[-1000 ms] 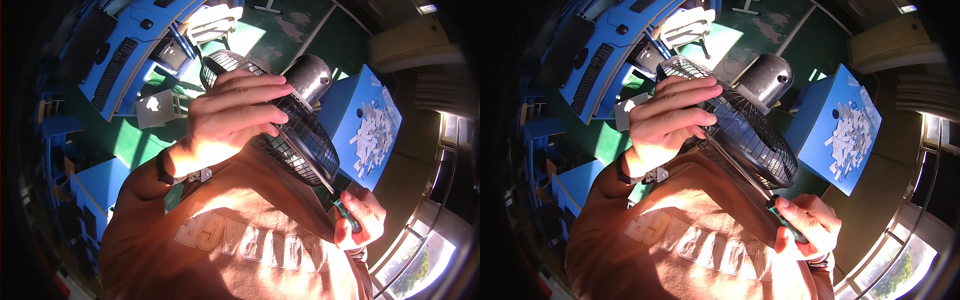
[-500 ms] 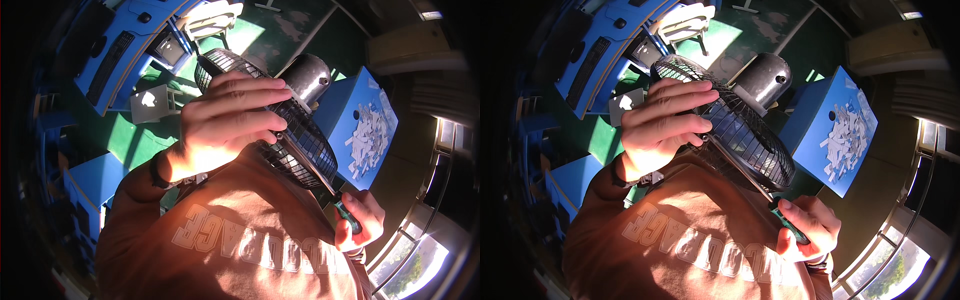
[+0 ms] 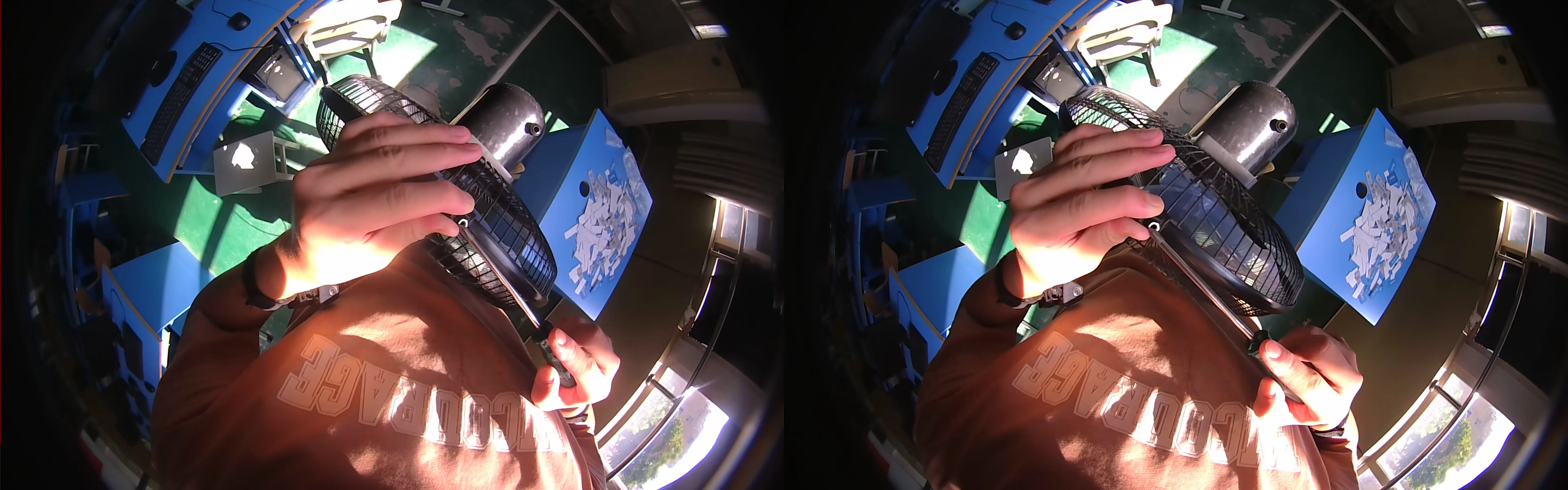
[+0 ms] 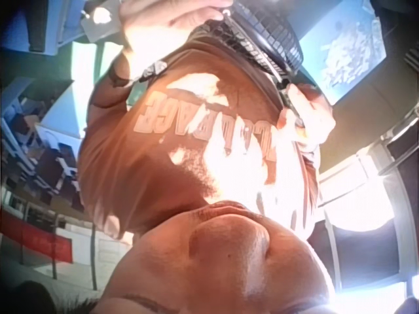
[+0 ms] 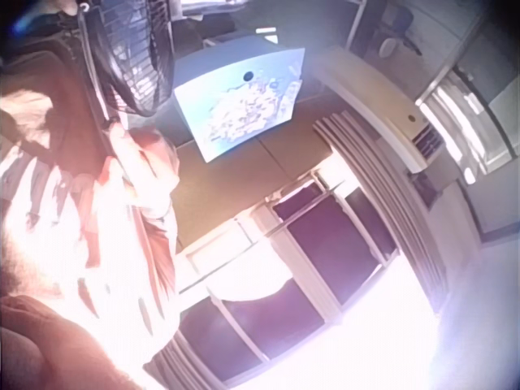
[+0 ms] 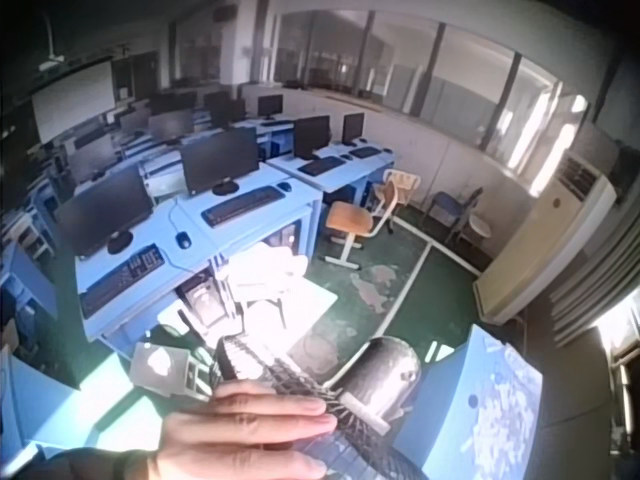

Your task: The person assembles a desktop fan by aligning the front grille with the back housing, inserting a small screw into the bottom clasp, and tightening it with a screwdriver.

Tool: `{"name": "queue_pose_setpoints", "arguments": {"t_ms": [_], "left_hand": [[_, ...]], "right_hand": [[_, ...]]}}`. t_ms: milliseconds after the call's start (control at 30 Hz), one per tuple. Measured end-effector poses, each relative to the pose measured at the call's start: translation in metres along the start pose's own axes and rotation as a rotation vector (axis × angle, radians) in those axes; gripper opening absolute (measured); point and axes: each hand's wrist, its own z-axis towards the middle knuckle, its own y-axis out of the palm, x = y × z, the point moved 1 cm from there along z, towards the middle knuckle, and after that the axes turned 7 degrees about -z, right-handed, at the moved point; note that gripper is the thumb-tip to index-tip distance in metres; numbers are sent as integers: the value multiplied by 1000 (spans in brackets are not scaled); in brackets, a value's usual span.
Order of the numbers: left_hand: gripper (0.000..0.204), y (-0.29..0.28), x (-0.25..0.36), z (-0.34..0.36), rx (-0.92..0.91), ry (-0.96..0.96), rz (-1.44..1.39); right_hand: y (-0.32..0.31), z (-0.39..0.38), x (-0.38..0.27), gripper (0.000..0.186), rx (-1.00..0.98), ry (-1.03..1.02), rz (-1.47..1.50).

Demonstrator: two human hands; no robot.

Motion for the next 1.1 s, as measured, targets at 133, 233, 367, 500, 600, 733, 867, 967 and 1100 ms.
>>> {"name": "queue_pose_setpoints", "arguments": {"t_ms": [133,233,367,500,600,733,867,967,1100], "left_hand": [[28,-1,-1,0,0,10,-3],[24,-3,-2,-1,-49,50,8],[23,-3,-2,-2,-31,38,2],[26,0,-1,-1,-40,23,30],[24,3,1,1,-61,34,79],[34,8,1,2,-77,41,91],[37,7,0,-4,-98,14,120],[40,6,0,-12,-70,-23,97],[46,6,-2,-20,-46,-41,158]], "right_hand": [[-2,-9,9,46,6,-14,41],[-2,-14,10,42,13,6,25],[12,-11,6,52,117,100,247],[0,-12,18,70,435,323,584],[-55,-35,83,63,672,482,583],[-90,-133,238,24,1029,1008,364],[-34,-262,397,30,916,1435,-257],[24,-316,475,42,660,1657,-518],[54,-332,525,40,415,1686,-584]]}}
